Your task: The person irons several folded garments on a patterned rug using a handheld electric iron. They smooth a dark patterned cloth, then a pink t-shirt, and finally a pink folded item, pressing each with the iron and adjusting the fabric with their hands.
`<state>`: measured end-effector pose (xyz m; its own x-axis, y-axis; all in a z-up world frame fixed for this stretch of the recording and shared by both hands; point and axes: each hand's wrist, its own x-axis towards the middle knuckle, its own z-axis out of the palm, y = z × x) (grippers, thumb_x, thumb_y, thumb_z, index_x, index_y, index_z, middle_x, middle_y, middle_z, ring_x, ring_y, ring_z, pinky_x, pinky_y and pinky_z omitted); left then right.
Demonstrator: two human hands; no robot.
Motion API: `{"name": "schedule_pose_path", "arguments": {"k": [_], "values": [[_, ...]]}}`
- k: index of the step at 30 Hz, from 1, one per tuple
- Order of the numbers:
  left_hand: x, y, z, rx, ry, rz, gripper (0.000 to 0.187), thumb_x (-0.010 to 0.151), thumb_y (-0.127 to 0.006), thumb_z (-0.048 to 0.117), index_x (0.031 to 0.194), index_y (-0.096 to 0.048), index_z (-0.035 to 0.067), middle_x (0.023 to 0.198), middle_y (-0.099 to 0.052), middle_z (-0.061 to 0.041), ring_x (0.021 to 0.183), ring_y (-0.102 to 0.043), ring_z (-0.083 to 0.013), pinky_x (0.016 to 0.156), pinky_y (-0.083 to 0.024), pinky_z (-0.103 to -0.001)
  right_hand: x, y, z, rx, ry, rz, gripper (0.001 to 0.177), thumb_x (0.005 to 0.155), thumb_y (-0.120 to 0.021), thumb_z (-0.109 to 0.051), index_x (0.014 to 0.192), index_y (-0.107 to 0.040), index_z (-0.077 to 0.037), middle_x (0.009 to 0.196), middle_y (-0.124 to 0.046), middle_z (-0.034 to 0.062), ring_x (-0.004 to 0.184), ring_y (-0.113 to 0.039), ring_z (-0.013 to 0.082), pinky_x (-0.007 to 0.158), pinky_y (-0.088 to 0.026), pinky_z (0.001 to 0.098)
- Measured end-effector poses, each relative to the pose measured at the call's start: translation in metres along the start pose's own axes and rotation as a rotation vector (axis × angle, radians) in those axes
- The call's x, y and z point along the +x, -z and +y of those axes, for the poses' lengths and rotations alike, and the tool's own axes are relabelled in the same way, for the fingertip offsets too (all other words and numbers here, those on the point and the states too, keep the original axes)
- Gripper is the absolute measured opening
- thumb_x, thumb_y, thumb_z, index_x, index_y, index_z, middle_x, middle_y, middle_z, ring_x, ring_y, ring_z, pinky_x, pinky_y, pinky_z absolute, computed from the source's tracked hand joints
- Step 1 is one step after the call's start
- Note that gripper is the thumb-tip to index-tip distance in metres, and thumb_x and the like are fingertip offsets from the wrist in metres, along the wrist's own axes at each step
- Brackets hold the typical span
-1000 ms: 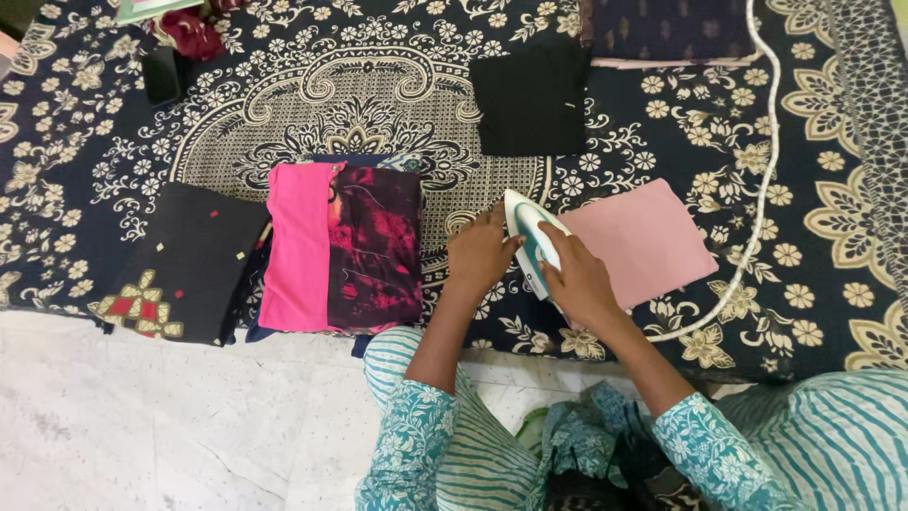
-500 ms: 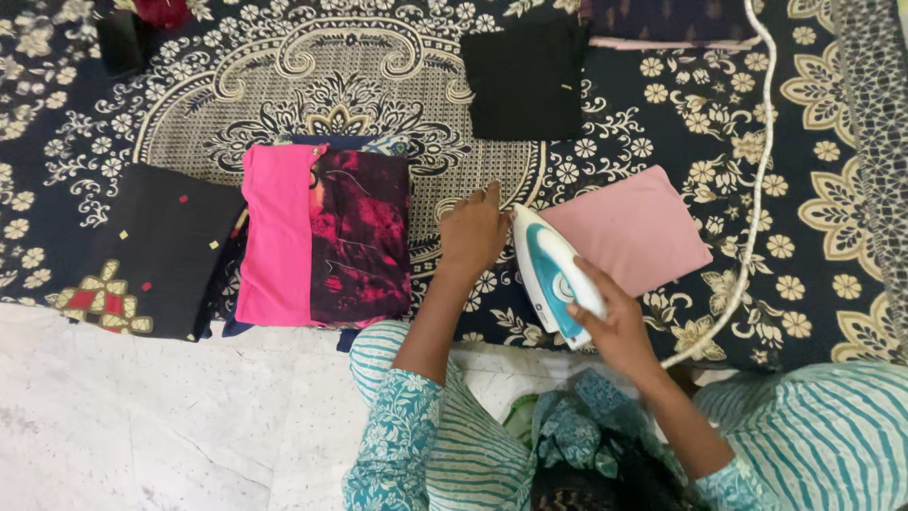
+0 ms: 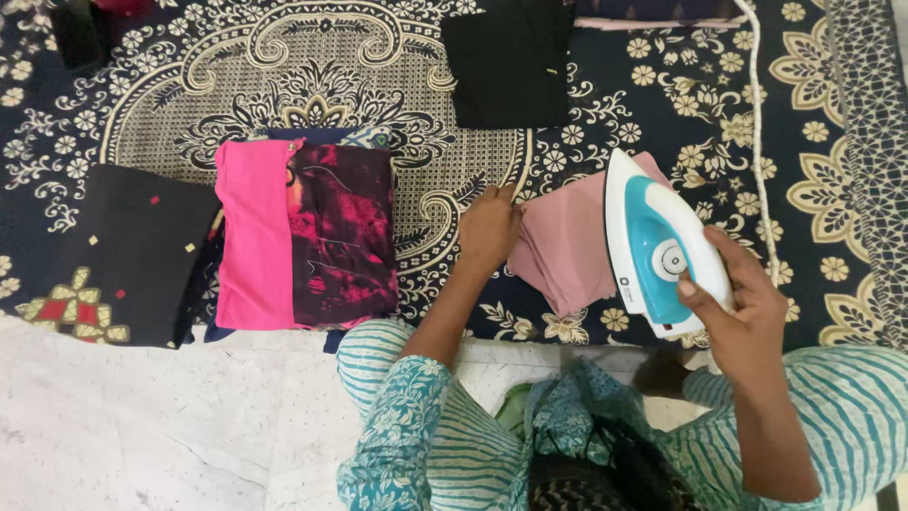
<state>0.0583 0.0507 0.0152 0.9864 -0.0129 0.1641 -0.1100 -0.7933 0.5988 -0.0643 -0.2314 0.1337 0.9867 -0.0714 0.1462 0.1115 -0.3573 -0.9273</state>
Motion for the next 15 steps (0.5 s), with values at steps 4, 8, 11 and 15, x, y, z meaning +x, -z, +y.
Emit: {"name": "schedule_pose_path", "arguments": {"k": [4, 8, 11, 15], "values": [[-0.005, -0.011, -0.001, -0.117, 0.12, -0.033, 0.037, 0.08, -0.08, 0.035, 0.101, -0.069, 0.006, 0.1, -0.065, -0.014, 0.095, -0.067, -0.0349, 0.078, -0.054, -0.046, -0.016, 0.002, 0.019, 0.058, -0.14, -0.006, 0.06, 0.09, -0.074, -0.004, 0.147, -0.057, 0.003, 0.13, -0.067, 0.0139, 0.111, -0.065, 0.0154, 0.093, -0.051, 0.0277], [-0.007, -0.035, -0.013, -0.102, 0.058, 0.008, 0.025, 0.08, -0.078, 0.027, 0.095, -0.071, 0.008, 0.096, -0.07, -0.012, 0.092, -0.069, -0.0342, 0.077, -0.055, -0.046, -0.021, -0.006, 0.025, 0.001, -0.123, -0.059, 0.058, 0.089, -0.073, -0.004, 0.145, -0.058, 0.002, 0.132, -0.067, 0.0131, 0.113, -0.064, 0.0148, 0.096, -0.05, 0.0273], [0.003, -0.054, -0.029, -0.01, 0.064, 0.026, 0.011, 0.086, -0.072, 0.021, 0.089, -0.073, 0.011, 0.093, -0.073, -0.012, 0.087, -0.071, -0.0347, 0.075, -0.055, -0.047, -0.018, -0.009, 0.021, -0.014, -0.131, -0.072, 0.058, 0.089, -0.073, -0.005, 0.145, -0.059, -0.001, 0.127, -0.069, 0.0138, 0.109, -0.065, 0.014, 0.093, -0.051, 0.0271], [0.008, -0.054, -0.047, 0.022, 0.097, 0.139, 0.011, 0.09, -0.068, 0.018, 0.089, -0.071, 0.009, 0.091, -0.073, -0.014, 0.081, -0.071, -0.036, 0.072, -0.055, -0.049, -0.024, -0.023, 0.011, -0.213, 0.069, -0.109, 0.056, 0.089, -0.074, -0.007, 0.143, -0.06, -0.003, 0.132, -0.069, 0.0175, 0.119, -0.064, 0.0191, 0.098, -0.049, 0.0298]]}}
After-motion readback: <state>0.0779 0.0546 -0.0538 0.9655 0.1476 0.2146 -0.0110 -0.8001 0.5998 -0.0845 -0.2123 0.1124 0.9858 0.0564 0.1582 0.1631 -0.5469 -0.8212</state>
